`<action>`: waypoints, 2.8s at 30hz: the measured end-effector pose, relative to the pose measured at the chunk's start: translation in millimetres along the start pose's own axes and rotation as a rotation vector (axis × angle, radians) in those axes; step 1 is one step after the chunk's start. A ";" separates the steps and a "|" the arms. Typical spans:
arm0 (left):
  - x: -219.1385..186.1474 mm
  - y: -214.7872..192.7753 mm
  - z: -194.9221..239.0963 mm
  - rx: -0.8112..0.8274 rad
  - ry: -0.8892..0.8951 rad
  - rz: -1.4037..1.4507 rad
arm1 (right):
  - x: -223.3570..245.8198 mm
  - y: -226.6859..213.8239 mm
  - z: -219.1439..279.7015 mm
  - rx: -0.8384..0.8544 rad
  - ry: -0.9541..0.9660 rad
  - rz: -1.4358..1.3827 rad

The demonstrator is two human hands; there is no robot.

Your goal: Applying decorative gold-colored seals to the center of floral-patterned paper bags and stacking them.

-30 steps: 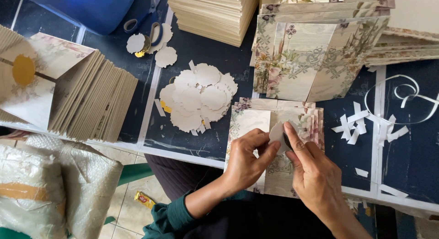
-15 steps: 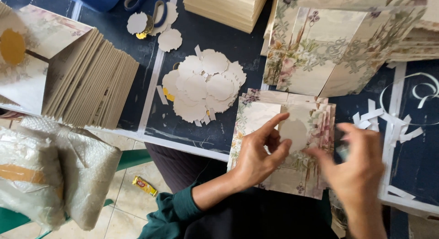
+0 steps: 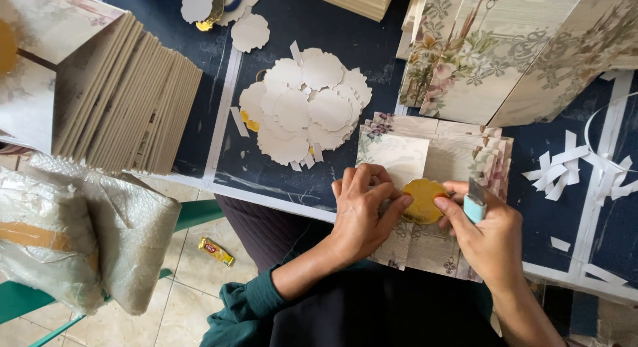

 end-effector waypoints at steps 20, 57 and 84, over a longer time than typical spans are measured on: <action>18.8 18.7 10.1 -0.014 0.064 0.049 | -22.4 10.8 -7.6 0.021 -0.030 0.137; 103.5 -55.9 -185.2 -0.008 0.078 -0.333 | -64.7 -58.3 27.1 -0.161 0.449 -0.256; -31.2 12.1 -4.7 0.071 -0.328 0.676 | -38.6 -81.7 -19.3 -0.280 -0.290 0.814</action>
Point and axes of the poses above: each hand's wrist, its own z-axis away from the middle knuckle, its own y-axis out of the palm, x = y × z, the point moved 6 cm from there along -z, towards the middle knuckle, and after that the axes turned 14 degrees about -x, right-handed, at the moved point
